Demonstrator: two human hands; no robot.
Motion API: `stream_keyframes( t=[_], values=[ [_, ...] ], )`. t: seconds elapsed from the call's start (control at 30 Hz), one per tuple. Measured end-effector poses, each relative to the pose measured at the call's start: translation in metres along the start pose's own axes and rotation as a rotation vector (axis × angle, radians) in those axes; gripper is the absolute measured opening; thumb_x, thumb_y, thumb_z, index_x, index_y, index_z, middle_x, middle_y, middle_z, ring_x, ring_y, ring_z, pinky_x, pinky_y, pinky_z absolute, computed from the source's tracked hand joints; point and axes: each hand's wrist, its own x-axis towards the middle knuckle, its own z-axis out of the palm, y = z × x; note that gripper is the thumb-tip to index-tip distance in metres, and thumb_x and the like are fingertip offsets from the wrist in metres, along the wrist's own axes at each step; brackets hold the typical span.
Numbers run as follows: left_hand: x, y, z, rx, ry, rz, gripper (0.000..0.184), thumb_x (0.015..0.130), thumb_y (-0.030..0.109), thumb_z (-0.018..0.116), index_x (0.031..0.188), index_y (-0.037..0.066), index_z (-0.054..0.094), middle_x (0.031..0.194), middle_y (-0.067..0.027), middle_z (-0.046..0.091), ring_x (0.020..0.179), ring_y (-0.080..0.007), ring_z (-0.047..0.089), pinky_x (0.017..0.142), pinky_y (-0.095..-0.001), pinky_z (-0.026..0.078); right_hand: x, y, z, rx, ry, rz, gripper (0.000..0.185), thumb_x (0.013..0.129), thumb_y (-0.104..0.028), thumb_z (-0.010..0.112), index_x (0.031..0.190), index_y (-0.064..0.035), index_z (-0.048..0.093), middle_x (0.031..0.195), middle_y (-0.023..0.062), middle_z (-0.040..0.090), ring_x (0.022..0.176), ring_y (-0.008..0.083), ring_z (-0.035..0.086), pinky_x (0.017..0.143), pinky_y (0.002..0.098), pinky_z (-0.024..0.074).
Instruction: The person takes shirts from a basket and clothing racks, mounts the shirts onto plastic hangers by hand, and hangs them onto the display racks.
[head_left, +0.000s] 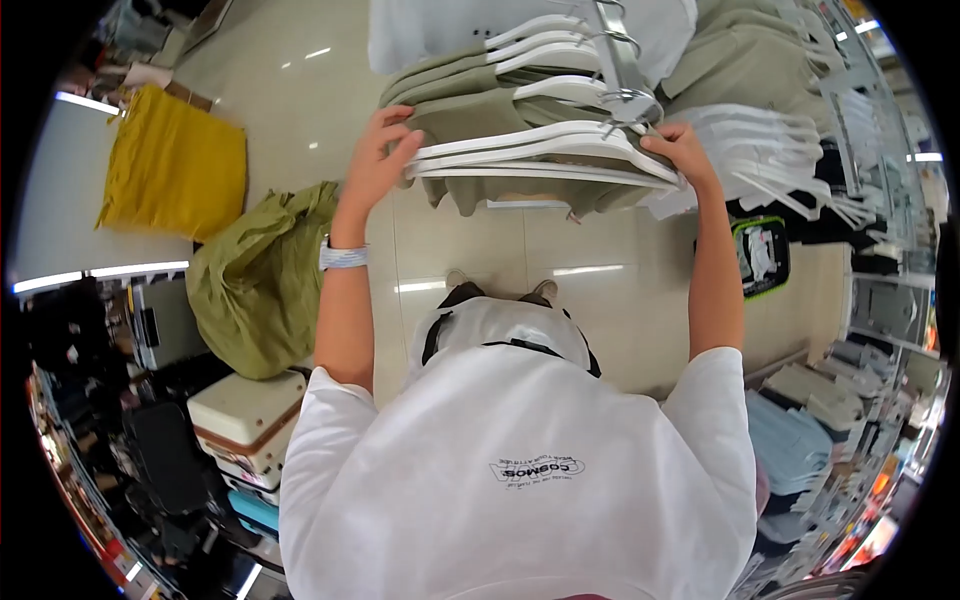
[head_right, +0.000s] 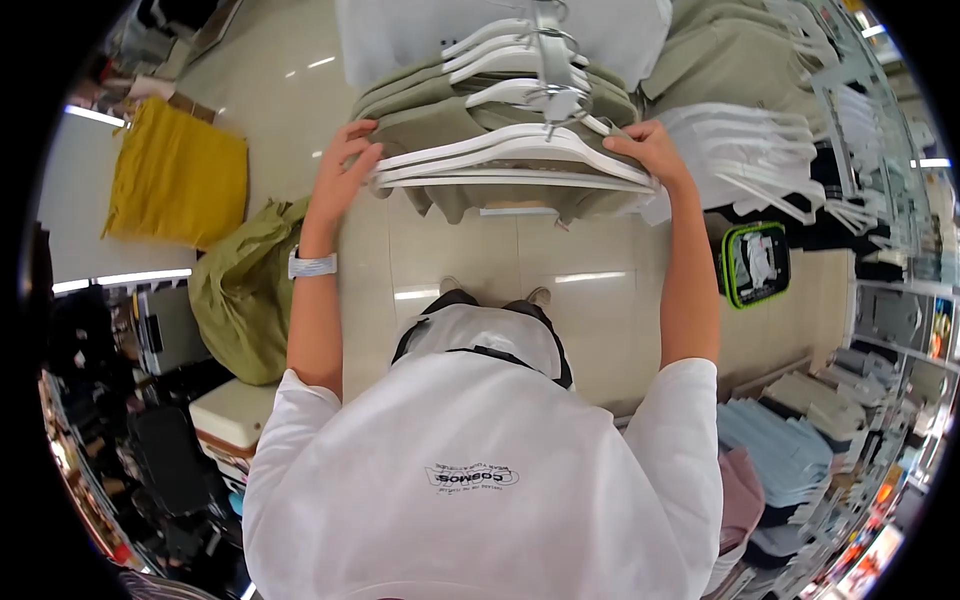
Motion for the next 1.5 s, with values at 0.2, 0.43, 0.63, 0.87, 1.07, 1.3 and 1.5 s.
stream_keyframes(
  t=[0.2, 0.43, 0.63, 0.87, 1.07, 1.3, 1.5],
  values=[
    [0.0, -0.03, -0.007, -0.076, -0.087, -0.176, 0.02, 0.089, 0.017, 0.055, 0.087, -0.001, 0.063, 0.097, -0.0118, 0.059, 0.093, -0.0211, 0.057, 0.08, -0.0304, 0.043, -0.029, 0.036, 0.0, 0.093, 0.15, 0.063, 0.022, 0.075, -0.022, 0.073, 0.084, -0.0017, 0.069, 0.07, -0.0043, 0.059, 0.066, 0.0041, 0.049, 0.058, 0.0221, 0.0387],
    [-0.084, -0.049, 0.053, -0.449, 0.35, -0.565, 0.03, 0.094, 0.024, 0.043, 0.09, -0.002, 0.059, 0.074, -0.0069, 0.059, 0.068, -0.0158, 0.056, 0.064, -0.0285, 0.046, -0.105, 0.134, 0.05, 0.343, 0.876, 0.025, 0.022, 0.082, -0.015, 0.065, 0.096, 0.002, 0.064, 0.079, 0.0031, 0.064, 0.07, 0.0083, 0.056, 0.064, 0.0229, 0.0436],
    [-0.14, -0.007, 0.141, -0.506, -0.176, -1.054, 0.023, 0.091, 0.021, 0.045, 0.077, 0.006, 0.053, 0.063, -0.0021, 0.051, 0.053, -0.0135, 0.049, 0.052, -0.0258, 0.041, -0.231, 0.177, 0.132, 0.612, 0.555, 0.418, 0.014, 0.084, -0.006, 0.055, 0.093, -0.0012, 0.064, 0.077, 0.0046, 0.062, 0.071, 0.0118, 0.059, 0.066, 0.0251, 0.048],
    [-0.09, 0.116, 0.284, -0.251, -0.893, -0.436, 0.032, 0.081, 0.012, 0.055, 0.059, -0.002, 0.036, 0.05, -0.0015, 0.035, 0.05, -0.0117, 0.027, 0.045, -0.0291, 0.025, -0.276, 0.129, 0.1, 0.399, 0.401, 0.245, 0.017, 0.082, -0.015, 0.059, 0.089, 0.0011, 0.063, 0.075, 0.0081, 0.064, 0.067, 0.0167, 0.06, 0.064, 0.0301, 0.0481],
    [-0.077, 0.227, 0.388, -0.018, -1.254, 0.237, 0.023, 0.07, 0.013, 0.058, 0.057, -0.001, 0.044, 0.053, -0.0155, 0.045, 0.045, -0.0265, 0.043, 0.046, -0.037, 0.033, -0.326, 0.106, 0.029, 0.181, 0.333, 0.163, 0.015, 0.078, -0.007, 0.056, 0.089, 0.0001, 0.063, 0.08, 0.0121, 0.064, 0.073, 0.022, 0.062, 0.067, 0.0318, 0.0487],
    [-0.064, 0.273, 0.467, -0.004, -1.416, 0.435, 0.013, 0.07, 0.016, 0.06, 0.066, 0.005, 0.053, 0.057, -0.0115, 0.053, 0.052, -0.0306, 0.053, 0.049, -0.0393, 0.04, -0.371, 0.147, -0.01, 0.648, 0.488, 0.211, 0.032, 0.079, 0.004, 0.051, 0.11, 0.0005, 0.054, 0.094, 0.0091, 0.061, 0.083, 0.0163, 0.06, 0.075, 0.0296, 0.0485],
    [-0.04, 0.304, 0.557, -0.126, -1.366, 0.556, 0.014, 0.071, 0.016, 0.063, 0.082, 0.01, 0.057, 0.065, -0.0058, 0.058, 0.057, -0.0267, 0.057, 0.051, -0.0356, 0.044, -0.381, 0.186, -0.078, 0.733, 0.635, 0.329, 0.034, 0.077, 0.002, 0.05, 0.112, -0.0015, 0.053, 0.098, 0.0075, 0.061, 0.089, 0.015, 0.059, 0.08, 0.0286, 0.0467]
  ],
)
